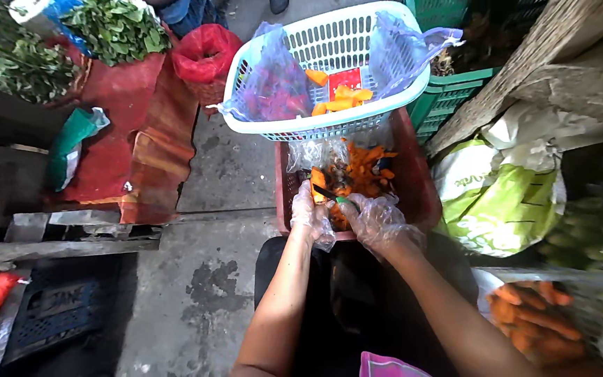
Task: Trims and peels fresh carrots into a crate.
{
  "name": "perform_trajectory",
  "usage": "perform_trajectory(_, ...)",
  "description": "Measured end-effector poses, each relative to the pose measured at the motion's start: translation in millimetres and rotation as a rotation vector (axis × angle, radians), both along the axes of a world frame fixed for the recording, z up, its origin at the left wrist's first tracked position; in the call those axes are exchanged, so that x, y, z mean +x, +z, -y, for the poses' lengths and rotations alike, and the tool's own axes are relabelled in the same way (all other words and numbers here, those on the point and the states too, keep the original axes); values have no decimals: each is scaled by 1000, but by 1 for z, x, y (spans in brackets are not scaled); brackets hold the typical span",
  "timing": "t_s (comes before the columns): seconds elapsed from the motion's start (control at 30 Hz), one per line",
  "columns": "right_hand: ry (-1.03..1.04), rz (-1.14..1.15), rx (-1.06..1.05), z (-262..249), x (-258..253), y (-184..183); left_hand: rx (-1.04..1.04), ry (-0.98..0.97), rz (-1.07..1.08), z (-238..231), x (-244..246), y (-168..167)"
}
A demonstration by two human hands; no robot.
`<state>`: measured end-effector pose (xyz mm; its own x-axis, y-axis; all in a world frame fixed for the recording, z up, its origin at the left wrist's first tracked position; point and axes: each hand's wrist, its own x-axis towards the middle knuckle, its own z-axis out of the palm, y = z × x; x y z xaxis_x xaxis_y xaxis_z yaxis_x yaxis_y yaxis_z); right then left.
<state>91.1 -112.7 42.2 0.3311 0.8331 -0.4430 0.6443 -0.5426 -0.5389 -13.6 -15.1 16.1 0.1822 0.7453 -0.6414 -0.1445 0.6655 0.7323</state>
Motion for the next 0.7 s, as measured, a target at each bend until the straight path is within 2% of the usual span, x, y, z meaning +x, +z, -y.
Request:
perform_trajectory(0.23, 10, 31, -71, -6, -9, 1, 77, -121, -184, 2, -1, -2)
perform_trajectory(0.4, -55, 33, -112, -29, 0, -19, 40, -149, -165, 1, -4, -9)
perform_trajectory(0.53, -49, -4, -179, -43, 30, -41, 18, -156, -107, 6, -4, -6)
perform_trajectory(0.63, 4, -92, -30, -36, 34, -38, 45, -133, -144, 5, -1, -4)
perform_trajectory(0.7, -43, -173, 107, -25, 25, -29, 76, -141, -177, 2, 0, -6)
